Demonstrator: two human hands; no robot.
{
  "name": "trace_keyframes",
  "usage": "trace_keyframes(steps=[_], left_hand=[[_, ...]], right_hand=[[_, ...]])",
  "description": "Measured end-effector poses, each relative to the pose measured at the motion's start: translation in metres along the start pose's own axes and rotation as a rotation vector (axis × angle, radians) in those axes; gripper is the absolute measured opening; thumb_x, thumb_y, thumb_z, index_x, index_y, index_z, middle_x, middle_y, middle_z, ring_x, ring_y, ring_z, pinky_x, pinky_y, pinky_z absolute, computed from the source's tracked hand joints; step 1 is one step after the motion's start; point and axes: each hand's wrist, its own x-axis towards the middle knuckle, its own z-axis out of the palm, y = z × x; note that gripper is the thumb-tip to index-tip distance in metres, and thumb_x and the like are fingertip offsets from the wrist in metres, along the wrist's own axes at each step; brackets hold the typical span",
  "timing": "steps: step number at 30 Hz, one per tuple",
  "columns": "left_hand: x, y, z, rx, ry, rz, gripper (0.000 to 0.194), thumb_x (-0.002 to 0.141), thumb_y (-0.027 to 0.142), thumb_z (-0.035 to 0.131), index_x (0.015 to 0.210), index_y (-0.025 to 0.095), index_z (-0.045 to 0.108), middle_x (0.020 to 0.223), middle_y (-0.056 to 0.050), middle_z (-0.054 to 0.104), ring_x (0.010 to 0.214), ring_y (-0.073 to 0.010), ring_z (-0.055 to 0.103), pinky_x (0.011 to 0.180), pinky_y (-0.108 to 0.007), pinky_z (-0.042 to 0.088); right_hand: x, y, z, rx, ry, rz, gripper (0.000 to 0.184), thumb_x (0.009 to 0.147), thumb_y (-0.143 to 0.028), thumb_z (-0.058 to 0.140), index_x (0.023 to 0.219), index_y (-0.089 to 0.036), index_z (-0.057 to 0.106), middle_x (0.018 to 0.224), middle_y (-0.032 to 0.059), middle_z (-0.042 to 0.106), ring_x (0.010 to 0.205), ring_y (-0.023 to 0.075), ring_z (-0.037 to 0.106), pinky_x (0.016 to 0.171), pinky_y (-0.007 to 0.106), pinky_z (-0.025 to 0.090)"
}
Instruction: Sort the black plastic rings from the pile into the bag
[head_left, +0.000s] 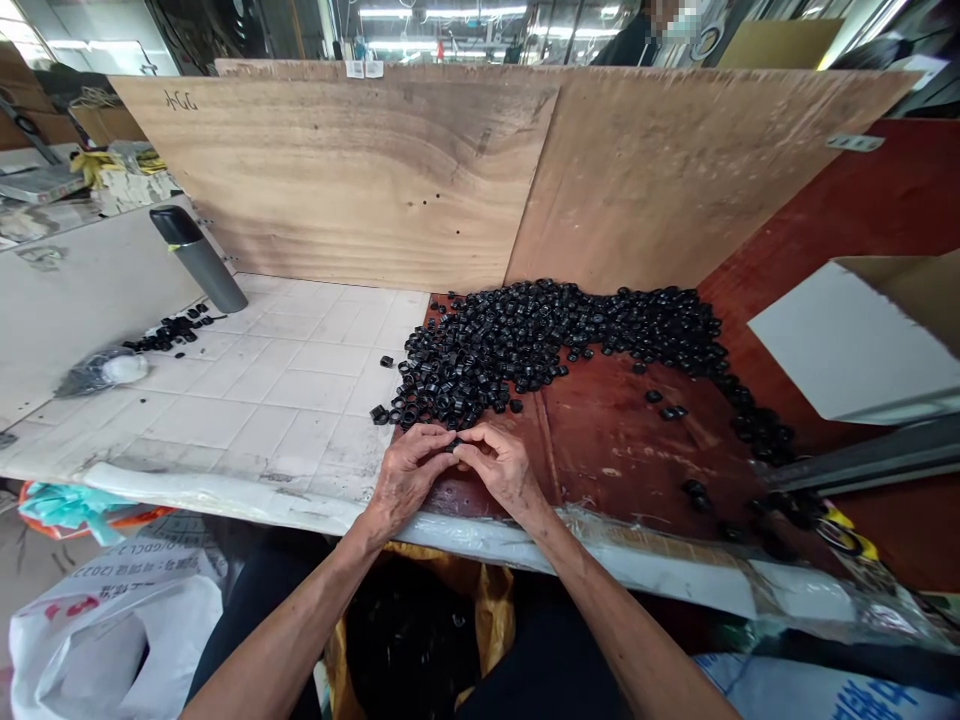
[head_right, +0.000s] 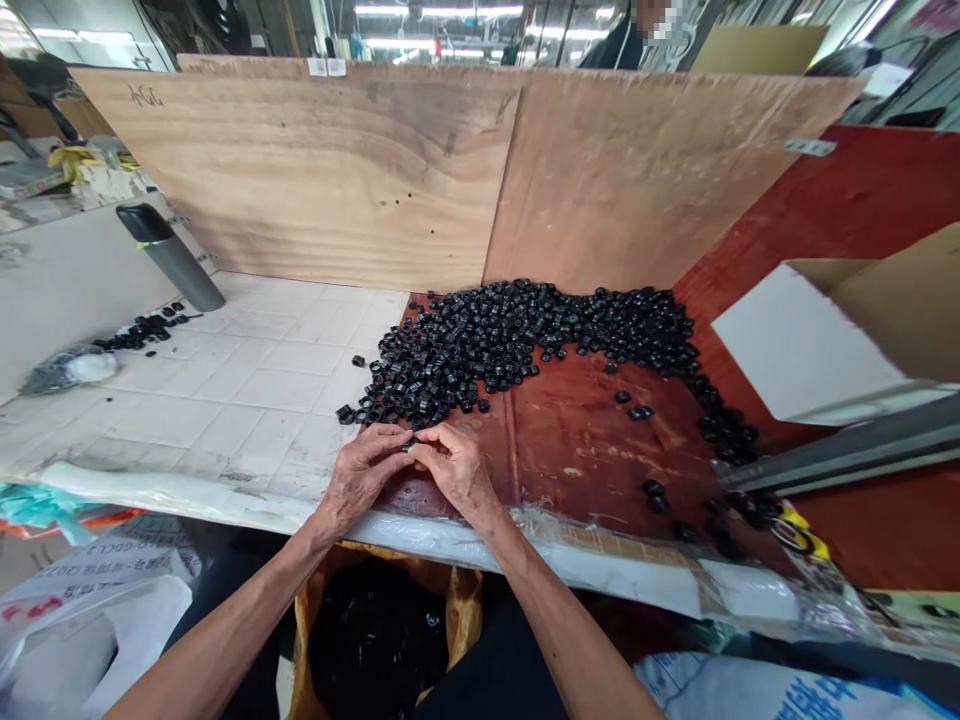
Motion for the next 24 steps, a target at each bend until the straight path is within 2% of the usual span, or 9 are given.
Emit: trace_keyframes(steps=[5,10,14,17,21,24], left_hand=[[-0.0007,0.0036,0.0003,-0.021,-0.019,-0.065,0.025,0.090,0.025,0.074,0.115,0.029,0.080,0.109,-0.006,0.073,0.105,-0.0198,0.069,0.095,-0.035,0.057],[0.0014,0.0022,0.0014,-0.021,0.022,-0.100,0.021,0.085,0.024,0.076,0.105,0.026,0.082,0.105,-0.005,0.076,0.101,-0.0207,0.070,0.099,-0.038,0.056],[0.0030,0.0006,0.0005,-0.092,0.028,-0.264,0.018,0.080,0.023,0.078,0.098,0.021,0.081,0.100,-0.005,0.078,0.095,-0.0205,0.072,0.093,-0.036,0.057],[0.0028,0.0007,-0.0007,-0.167,0.020,-0.379,0.021,0.079,0.027,0.079,0.099,0.019,0.080,0.099,-0.005,0.078,0.090,-0.0199,0.072,0.088,-0.035,0.059],[0.0017,0.0017,0.0001,-0.152,0.022,-0.312,0.018,0.081,0.028,0.079,0.097,0.021,0.078,0.103,-0.005,0.076,0.096,-0.0197,0.071,0.094,-0.035,0.056],[0.0010,0.0006,0.0015,-0.134,0.021,-0.208,0.014,0.084,0.028,0.077,0.097,0.021,0.077,0.105,-0.004,0.073,0.101,-0.0192,0.069,0.096,-0.034,0.055]], right_hand=[[0.0031,-0.0047,-0.0027,0.009,0.003,-0.062,0.015,0.093,-0.031,0.066,0.089,-0.021,0.075,0.085,0.0037,0.072,0.068,0.0170,0.069,0.065,0.028,0.057],[0.0050,-0.0050,-0.0028,-0.116,0.040,-0.228,0.009,0.092,-0.022,0.067,0.091,-0.022,0.076,0.090,0.0047,0.074,0.084,0.0198,0.070,0.079,0.032,0.056],[0.0032,-0.0040,-0.0010,-0.174,0.033,-0.327,0.010,0.092,-0.019,0.065,0.094,-0.022,0.074,0.098,0.0064,0.074,0.092,0.0206,0.071,0.086,0.035,0.056],[0.0012,-0.0022,0.0006,-0.191,0.049,-0.284,0.010,0.091,-0.021,0.068,0.100,-0.022,0.072,0.098,0.0057,0.075,0.091,0.0208,0.072,0.086,0.034,0.058],[-0.0018,0.0023,0.0035,-0.221,0.096,-0.183,0.023,0.092,-0.031,0.069,0.114,-0.023,0.068,0.093,0.0047,0.075,0.081,0.0198,0.072,0.077,0.031,0.059],[-0.0036,0.0044,0.0054,-0.274,0.090,-0.197,0.024,0.096,-0.034,0.063,0.117,-0.022,0.067,0.088,0.0046,0.075,0.077,0.0194,0.072,0.074,0.030,0.059]])
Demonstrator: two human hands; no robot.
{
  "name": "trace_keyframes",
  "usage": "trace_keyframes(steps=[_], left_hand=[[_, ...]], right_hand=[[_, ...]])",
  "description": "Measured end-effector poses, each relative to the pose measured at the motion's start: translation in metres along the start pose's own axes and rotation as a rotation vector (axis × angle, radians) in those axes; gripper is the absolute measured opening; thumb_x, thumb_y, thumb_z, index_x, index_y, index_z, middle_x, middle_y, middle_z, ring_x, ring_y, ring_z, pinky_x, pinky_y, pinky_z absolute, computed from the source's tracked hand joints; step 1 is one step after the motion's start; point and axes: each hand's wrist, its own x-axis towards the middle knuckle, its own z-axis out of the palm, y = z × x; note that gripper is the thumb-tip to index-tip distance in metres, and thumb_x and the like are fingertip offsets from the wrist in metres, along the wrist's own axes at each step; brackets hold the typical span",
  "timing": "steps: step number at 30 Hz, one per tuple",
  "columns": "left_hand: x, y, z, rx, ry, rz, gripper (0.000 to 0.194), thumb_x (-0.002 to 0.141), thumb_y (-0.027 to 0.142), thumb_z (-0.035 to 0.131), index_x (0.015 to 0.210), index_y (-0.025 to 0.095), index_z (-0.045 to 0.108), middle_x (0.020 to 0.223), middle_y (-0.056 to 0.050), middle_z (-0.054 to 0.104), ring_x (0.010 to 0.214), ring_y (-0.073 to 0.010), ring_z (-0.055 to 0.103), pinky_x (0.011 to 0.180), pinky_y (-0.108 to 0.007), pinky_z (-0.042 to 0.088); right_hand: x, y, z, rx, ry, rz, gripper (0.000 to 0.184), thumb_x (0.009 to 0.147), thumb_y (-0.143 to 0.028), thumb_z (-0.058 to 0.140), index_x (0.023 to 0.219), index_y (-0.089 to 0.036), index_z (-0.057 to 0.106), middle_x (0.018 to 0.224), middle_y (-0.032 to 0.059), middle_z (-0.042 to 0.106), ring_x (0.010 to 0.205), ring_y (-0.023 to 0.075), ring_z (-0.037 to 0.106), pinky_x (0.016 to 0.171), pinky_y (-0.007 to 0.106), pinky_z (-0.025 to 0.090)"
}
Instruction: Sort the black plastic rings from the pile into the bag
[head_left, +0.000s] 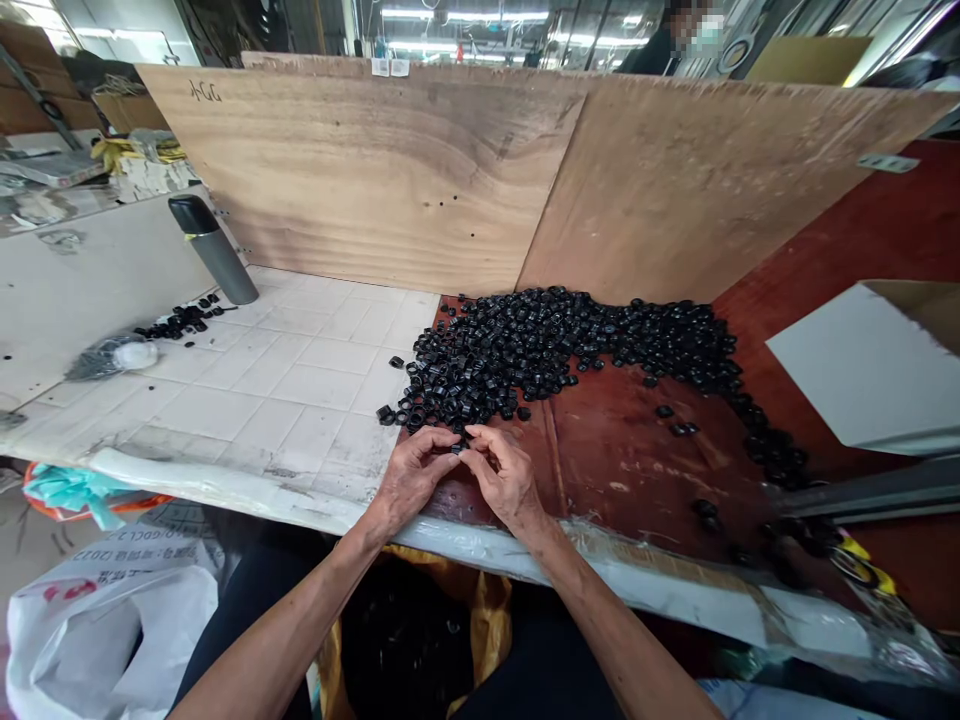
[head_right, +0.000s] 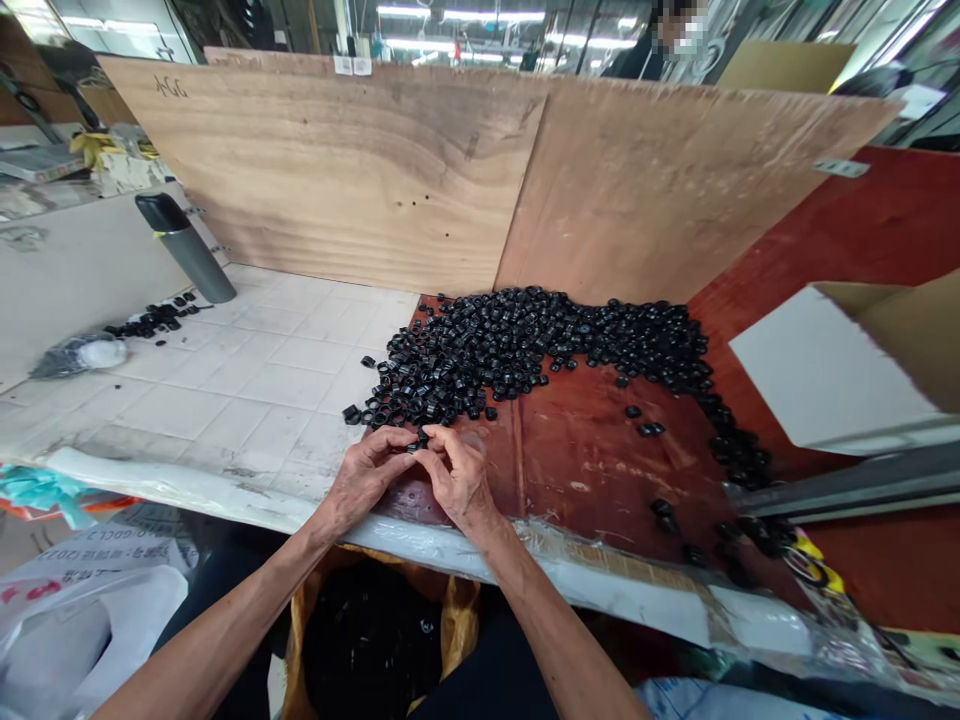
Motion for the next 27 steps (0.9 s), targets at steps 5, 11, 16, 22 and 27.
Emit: trace_keyframes(steps=[5,11,16,22,27], left_hand=[[0.001,-0.004,0.000,0.098,-0.024,0.088,0.015,0.088,0.023,0.073,0.102,0.021,0.075,0.106,-0.005,0.071,0.102,-0.0193,0.068,0.097,-0.036,0.054],[0.000,-0.003,-0.001,0.271,-0.054,0.247,0.016,0.093,0.019,0.066,0.108,0.022,0.072,0.110,-0.006,0.071,0.105,-0.0194,0.067,0.100,-0.039,0.053],[-0.002,0.001,0.000,0.339,-0.076,0.318,0.018,0.095,0.017,0.064,0.111,0.022,0.069,0.113,-0.008,0.070,0.107,-0.0199,0.068,0.098,-0.039,0.054],[-0.001,0.004,0.002,0.315,-0.096,0.250,0.012,0.092,0.018,0.068,0.103,0.021,0.071,0.103,-0.006,0.071,0.100,-0.0196,0.068,0.095,-0.037,0.055],[0.000,0.004,0.004,0.199,-0.033,0.121,0.013,0.090,0.021,0.069,0.102,0.021,0.072,0.104,-0.005,0.071,0.099,-0.0190,0.068,0.092,-0.034,0.055]], right_hand=[[0.001,-0.004,-0.001,-0.030,-0.028,0.010,0.018,0.098,-0.034,0.057,0.102,-0.021,0.068,0.085,0.0056,0.075,0.068,0.0179,0.070,0.067,0.027,0.055],[0.004,-0.013,-0.003,0.156,-0.147,0.261,0.026,0.099,-0.043,0.053,0.087,-0.021,0.061,0.059,-0.0033,0.062,0.043,0.0118,0.055,0.048,0.022,0.045],[0.004,-0.006,0.001,0.029,-0.173,0.244,0.055,0.107,-0.053,0.034,0.066,-0.023,0.052,0.050,-0.0020,0.055,0.046,0.0129,0.054,0.052,0.023,0.041],[0.002,0.006,0.008,-0.178,-0.037,0.064,0.049,0.106,-0.049,0.040,0.076,-0.021,0.066,0.064,0.0039,0.066,0.055,0.0149,0.058,0.058,0.025,0.041],[0.006,-0.014,-0.002,-0.005,0.010,0.035,0.023,0.100,-0.035,0.054,0.096,-0.019,0.070,0.080,0.0046,0.069,0.066,0.0159,0.064,0.063,0.024,0.049]])
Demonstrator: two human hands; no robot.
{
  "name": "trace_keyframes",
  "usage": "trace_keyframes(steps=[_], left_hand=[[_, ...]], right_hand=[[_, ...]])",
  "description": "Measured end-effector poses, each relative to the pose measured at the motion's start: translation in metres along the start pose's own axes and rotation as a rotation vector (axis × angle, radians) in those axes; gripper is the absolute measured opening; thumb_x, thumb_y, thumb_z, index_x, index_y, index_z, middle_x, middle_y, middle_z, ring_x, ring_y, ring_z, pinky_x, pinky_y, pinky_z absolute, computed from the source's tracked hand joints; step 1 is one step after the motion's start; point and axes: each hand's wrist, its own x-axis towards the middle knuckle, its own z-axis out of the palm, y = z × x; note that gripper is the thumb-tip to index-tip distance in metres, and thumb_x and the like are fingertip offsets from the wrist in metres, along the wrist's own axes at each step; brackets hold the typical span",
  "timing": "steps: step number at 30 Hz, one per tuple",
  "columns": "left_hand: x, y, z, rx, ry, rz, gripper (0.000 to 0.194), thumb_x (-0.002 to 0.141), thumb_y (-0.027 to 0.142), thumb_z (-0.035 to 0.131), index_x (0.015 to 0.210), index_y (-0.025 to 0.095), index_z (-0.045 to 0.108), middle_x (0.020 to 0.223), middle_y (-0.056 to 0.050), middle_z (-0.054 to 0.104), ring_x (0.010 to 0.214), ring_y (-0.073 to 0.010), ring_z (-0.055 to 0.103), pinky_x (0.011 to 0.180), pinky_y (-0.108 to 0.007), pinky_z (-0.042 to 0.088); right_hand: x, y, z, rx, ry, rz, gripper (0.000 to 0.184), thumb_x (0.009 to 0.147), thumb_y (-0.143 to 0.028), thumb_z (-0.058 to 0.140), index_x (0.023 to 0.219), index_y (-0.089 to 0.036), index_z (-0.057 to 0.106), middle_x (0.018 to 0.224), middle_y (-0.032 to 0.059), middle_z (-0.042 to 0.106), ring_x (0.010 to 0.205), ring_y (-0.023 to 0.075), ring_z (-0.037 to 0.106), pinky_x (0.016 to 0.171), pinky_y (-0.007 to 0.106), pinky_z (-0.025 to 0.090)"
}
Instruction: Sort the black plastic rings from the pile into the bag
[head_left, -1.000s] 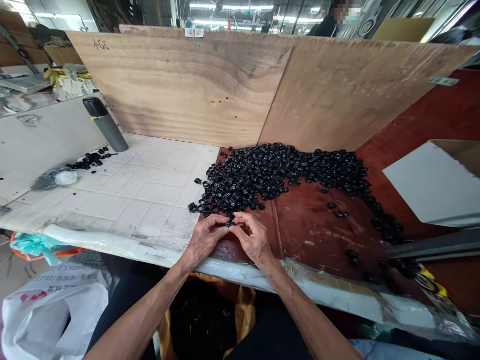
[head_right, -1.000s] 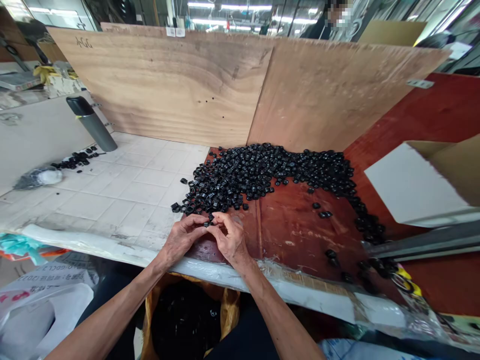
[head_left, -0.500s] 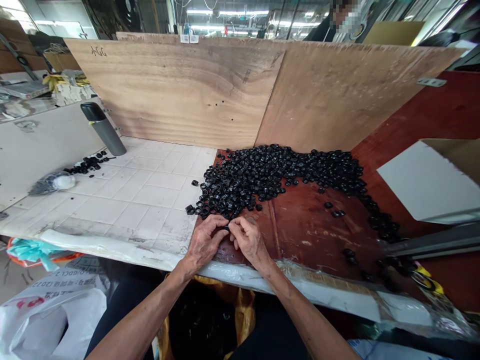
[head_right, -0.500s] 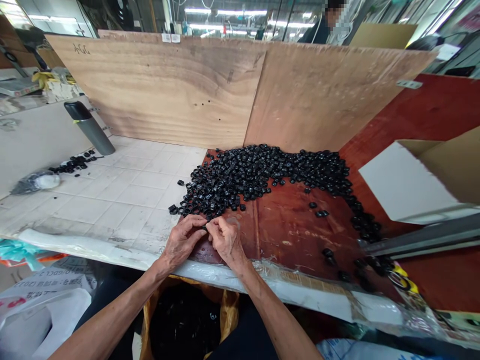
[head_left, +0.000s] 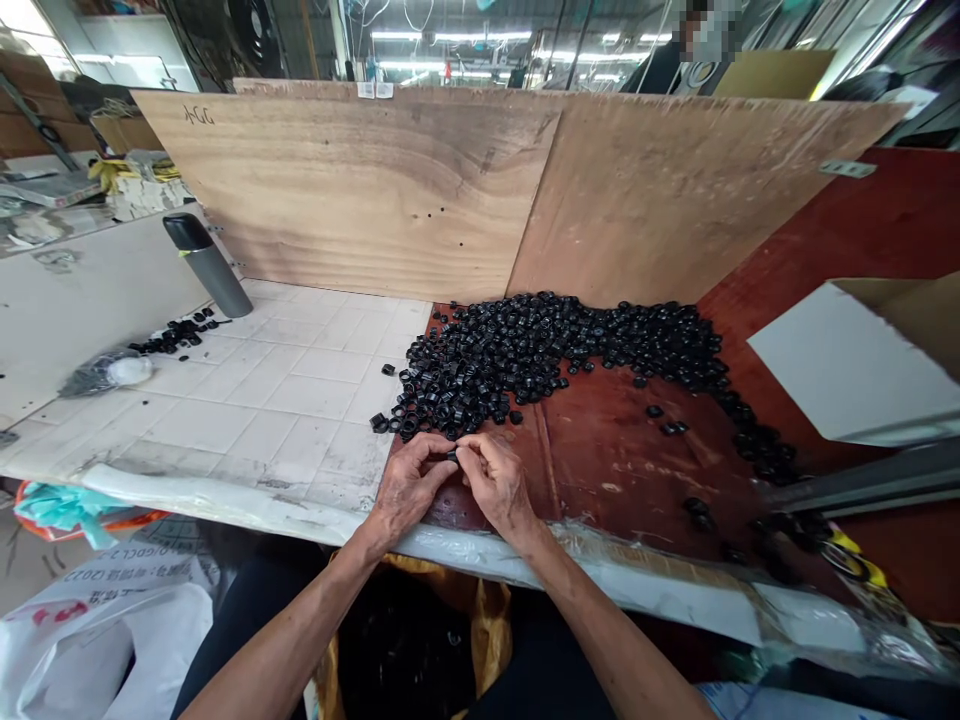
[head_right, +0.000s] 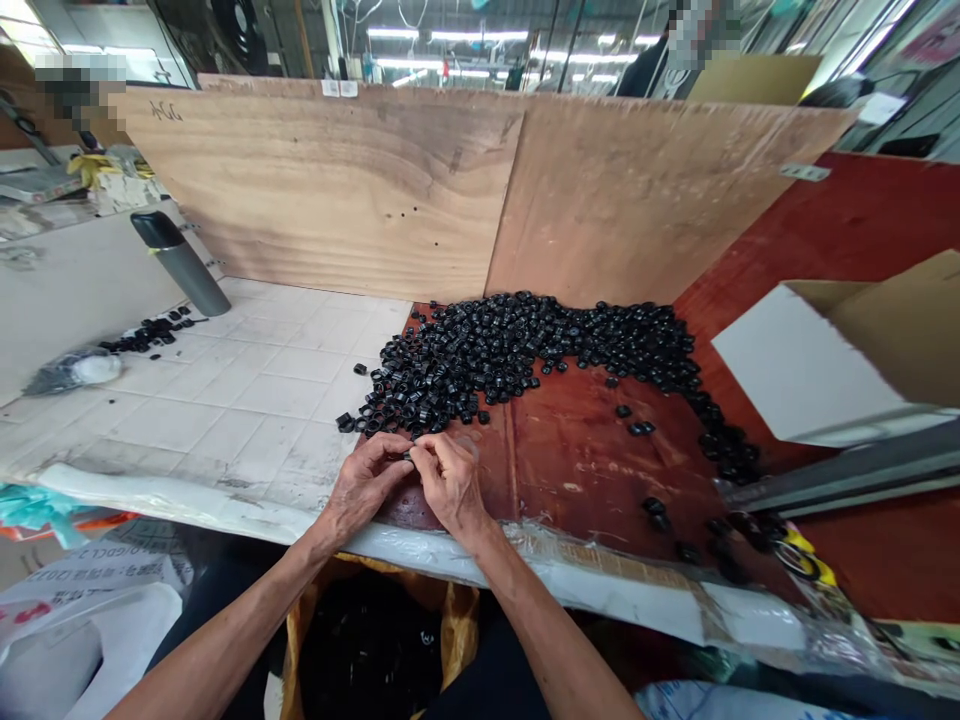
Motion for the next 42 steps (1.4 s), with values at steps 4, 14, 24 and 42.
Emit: trace_keyframes(steps=[4,14,24,42], left_hand=[[-0.001,-0.002,0.000,-0.035,0.032,-0.044,0.013,0.089,0.024,0.070,0.102,0.020,0.072,0.105,-0.005,0.070,0.100,-0.0188,0.067,0.091,-0.033,0.056],[0.001,0.005,0.000,-0.050,0.063,-0.066,0.012,0.087,0.023,0.069,0.099,0.021,0.073,0.104,-0.005,0.070,0.100,-0.0193,0.067,0.086,-0.032,0.057],[-0.004,0.005,-0.005,-0.085,-0.004,-0.086,0.012,0.090,0.025,0.069,0.100,0.019,0.073,0.099,-0.005,0.072,0.094,-0.0187,0.068,0.087,-0.032,0.057],[-0.091,0.029,-0.065,-0.169,-0.024,-0.279,0.016,0.091,0.032,0.070,0.101,0.020,0.072,0.099,-0.005,0.074,0.089,-0.0191,0.071,0.082,-0.030,0.060]], right_hand=[[0.001,0.000,-0.002,-0.028,-0.045,-0.067,0.020,0.097,-0.030,0.056,0.090,-0.019,0.070,0.076,0.0036,0.068,0.066,0.0167,0.062,0.065,0.027,0.048],[-0.002,-0.002,-0.005,0.030,-0.113,0.113,0.048,0.104,-0.045,0.043,0.066,-0.021,0.060,0.054,-0.0020,0.053,0.050,0.0130,0.050,0.055,0.025,0.041],[-0.002,-0.005,-0.004,0.128,-0.134,0.133,0.016,0.092,-0.034,0.060,0.095,-0.020,0.068,0.059,-0.0015,0.062,0.053,0.0163,0.060,0.055,0.026,0.047],[-0.054,-0.074,0.033,0.252,-0.390,0.253,0.007,0.090,-0.028,0.055,0.090,-0.022,0.058,0.067,-0.0006,0.063,0.056,0.0155,0.060,0.056,0.026,0.049]])
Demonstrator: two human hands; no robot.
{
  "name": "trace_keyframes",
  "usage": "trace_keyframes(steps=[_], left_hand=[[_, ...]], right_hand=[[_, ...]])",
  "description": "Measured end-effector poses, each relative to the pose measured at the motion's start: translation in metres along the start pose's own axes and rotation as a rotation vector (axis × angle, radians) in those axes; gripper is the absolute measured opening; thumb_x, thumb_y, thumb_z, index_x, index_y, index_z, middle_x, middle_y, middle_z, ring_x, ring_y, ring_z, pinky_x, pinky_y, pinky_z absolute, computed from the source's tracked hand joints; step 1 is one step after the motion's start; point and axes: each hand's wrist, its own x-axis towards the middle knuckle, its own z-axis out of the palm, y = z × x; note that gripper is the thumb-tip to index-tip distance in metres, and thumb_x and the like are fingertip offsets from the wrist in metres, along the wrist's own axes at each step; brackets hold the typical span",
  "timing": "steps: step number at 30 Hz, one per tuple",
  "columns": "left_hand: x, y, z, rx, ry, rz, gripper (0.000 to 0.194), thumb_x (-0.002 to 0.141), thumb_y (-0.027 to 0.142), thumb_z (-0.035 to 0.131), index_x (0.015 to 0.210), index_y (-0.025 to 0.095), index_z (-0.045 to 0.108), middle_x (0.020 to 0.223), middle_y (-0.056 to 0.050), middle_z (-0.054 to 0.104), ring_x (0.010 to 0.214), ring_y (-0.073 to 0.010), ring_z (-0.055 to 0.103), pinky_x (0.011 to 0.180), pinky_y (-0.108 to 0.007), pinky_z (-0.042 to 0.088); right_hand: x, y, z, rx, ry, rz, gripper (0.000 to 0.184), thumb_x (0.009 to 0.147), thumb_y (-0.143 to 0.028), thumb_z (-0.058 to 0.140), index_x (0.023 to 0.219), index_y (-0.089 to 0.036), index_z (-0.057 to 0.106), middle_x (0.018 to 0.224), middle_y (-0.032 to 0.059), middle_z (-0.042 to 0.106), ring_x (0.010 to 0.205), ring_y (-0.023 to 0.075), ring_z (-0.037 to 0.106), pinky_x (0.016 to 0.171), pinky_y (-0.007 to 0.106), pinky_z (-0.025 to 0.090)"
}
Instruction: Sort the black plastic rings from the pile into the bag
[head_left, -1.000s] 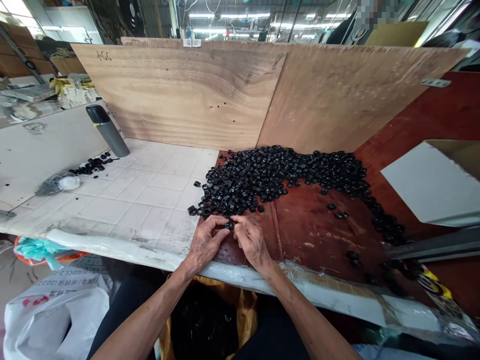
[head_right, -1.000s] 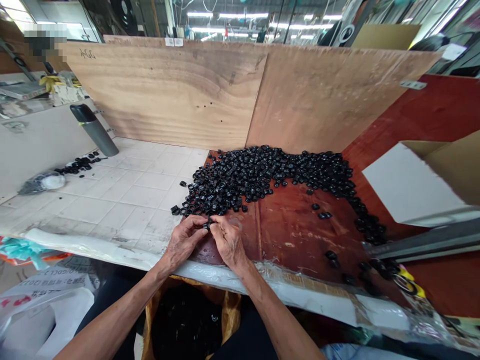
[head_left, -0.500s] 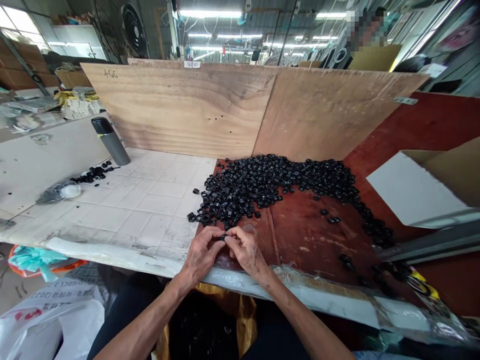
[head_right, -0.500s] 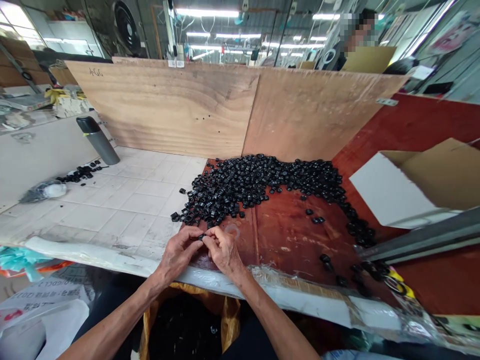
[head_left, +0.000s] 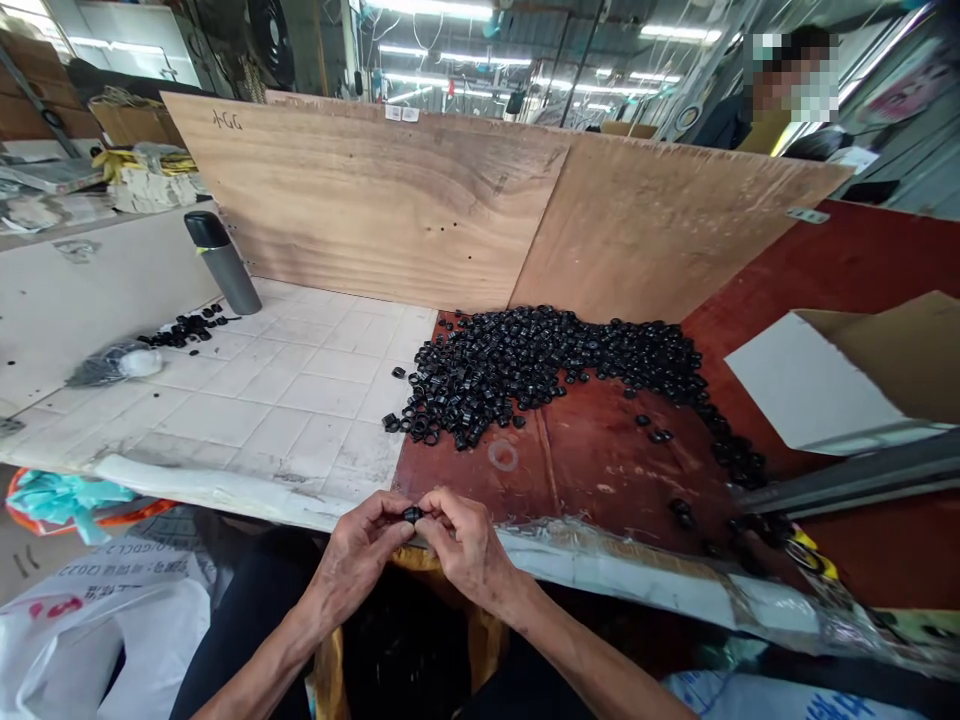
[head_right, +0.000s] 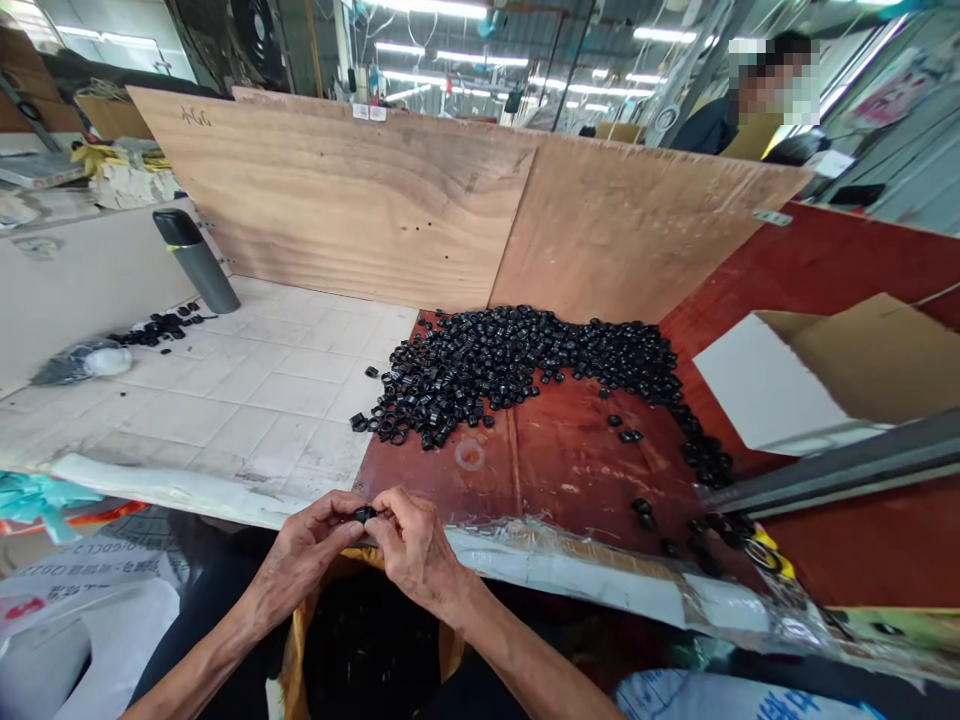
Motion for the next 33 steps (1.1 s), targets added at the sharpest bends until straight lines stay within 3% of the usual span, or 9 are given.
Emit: trace_keyframes(steps=[4,7,10,13,16,19,24,28,33], left_hand=[[-0.012,0.005,-0.011,0.248,-0.053,0.169,0.012,0.092,0.024,0.064,0.102,0.024,0.072,0.102,-0.005,0.074,0.094,-0.0200,0.072,0.086,-0.031,0.057],[-0.003,0.013,-0.018,0.400,-0.223,0.122,0.007,0.090,0.026,0.067,0.095,0.023,0.071,0.085,-0.001,0.071,0.075,-0.0168,0.068,0.071,-0.027,0.055],[0.034,0.011,-0.009,0.554,-0.085,0.101,0.011,0.088,0.029,0.070,0.096,0.021,0.069,0.076,0.001,0.067,0.066,-0.0162,0.063,0.064,-0.027,0.051],[0.080,0.000,0.013,0.765,0.064,0.232,0.025,0.088,0.018,0.066,0.113,0.021,0.067,0.086,-0.003,0.069,0.078,-0.0199,0.067,0.076,-0.031,0.054],[0.109,-0.010,0.029,0.971,0.053,0.138,0.020,0.090,0.016,0.064,0.110,0.020,0.068,0.099,-0.007,0.069,0.088,-0.0220,0.068,0.081,-0.032,0.054],[0.113,-0.014,0.033,1.062,0.026,0.054,0.012,0.096,0.021,0.059,0.099,0.020,0.070,0.101,-0.008,0.067,0.090,-0.0221,0.068,0.080,-0.032,0.054],[0.101,-0.017,0.026,0.971,0.012,0.202,0.011,0.096,0.017,0.055,0.092,0.021,0.065,0.100,-0.006,0.066,0.090,-0.0200,0.068,0.080,-0.030,0.054],[0.098,-0.019,0.023,0.848,0.056,0.261,0.014,0.091,0.015,0.062,0.103,0.021,0.060,0.093,-0.004,0.071,0.086,-0.0211,0.070,0.083,-0.034,0.056],[0.098,-0.016,0.022,0.570,0.053,0.193,0.026,0.089,0.020,0.066,0.113,0.024,0.054,0.105,-0.003,0.075,0.088,-0.0205,0.075,0.084,-0.036,0.060]], right_hand=[[-0.003,0.001,0.007,0.147,-0.156,0.366,0.007,0.091,-0.028,0.051,0.094,-0.022,0.054,0.051,-0.0067,0.057,0.040,0.0149,0.054,0.047,0.025,0.046],[0.013,0.006,-0.015,-0.227,-0.028,0.115,0.008,0.088,-0.026,0.060,0.082,-0.021,0.058,0.061,-0.0008,0.062,0.054,0.0168,0.060,0.055,0.027,0.047],[0.043,0.022,-0.042,-0.637,0.321,-0.143,0.007,0.088,-0.021,0.064,0.094,-0.018,0.063,0.089,0.0094,0.067,0.077,0.0226,0.065,0.068,0.031,0.049],[0.068,0.044,-0.054,-0.910,0.322,-0.167,0.010,0.089,-0.020,0.066,0.099,-0.018,0.065,0.100,0.0103,0.064,0.078,0.0217,0.063,0.062,0.029,0.046],[0.075,0.062,-0.050,-1.003,0.292,-0.177,0.003,0.095,-0.020,0.062,0.095,-0.018,0.065,0.099,0.0090,0.063,0.075,0.0200,0.063,0.059,0.028,0.044],[0.073,0.073,-0.046,-0.948,0.312,-0.223,0.008,0.098,-0.019,0.058,0.096,-0.018,0.065,0.098,0.0096,0.063,0.082,0.0225,0.064,0.067,0.030,0.049],[0.072,0.069,-0.054,-0.576,0.366,-0.284,0.012,0.096,-0.018,0.058,0.106,-0.019,0.065,0.098,0.0087,0.067,0.088,0.0228,0.066,0.075,0.031,0.054],[0.075,0.058,-0.057,-0.214,0.325,-0.265,0.008,0.093,-0.021,0.064,0.099,-0.021,0.069,0.099,0.0059,0.070,0.086,0.0196,0.068,0.073,0.028,0.057],[0.077,0.056,-0.055,-0.130,0.251,-0.316,0.011,0.092,-0.020,0.066,0.098,-0.023,0.075,0.101,0.0051,0.074,0.096,0.0203,0.070,0.088,0.032,0.056]])
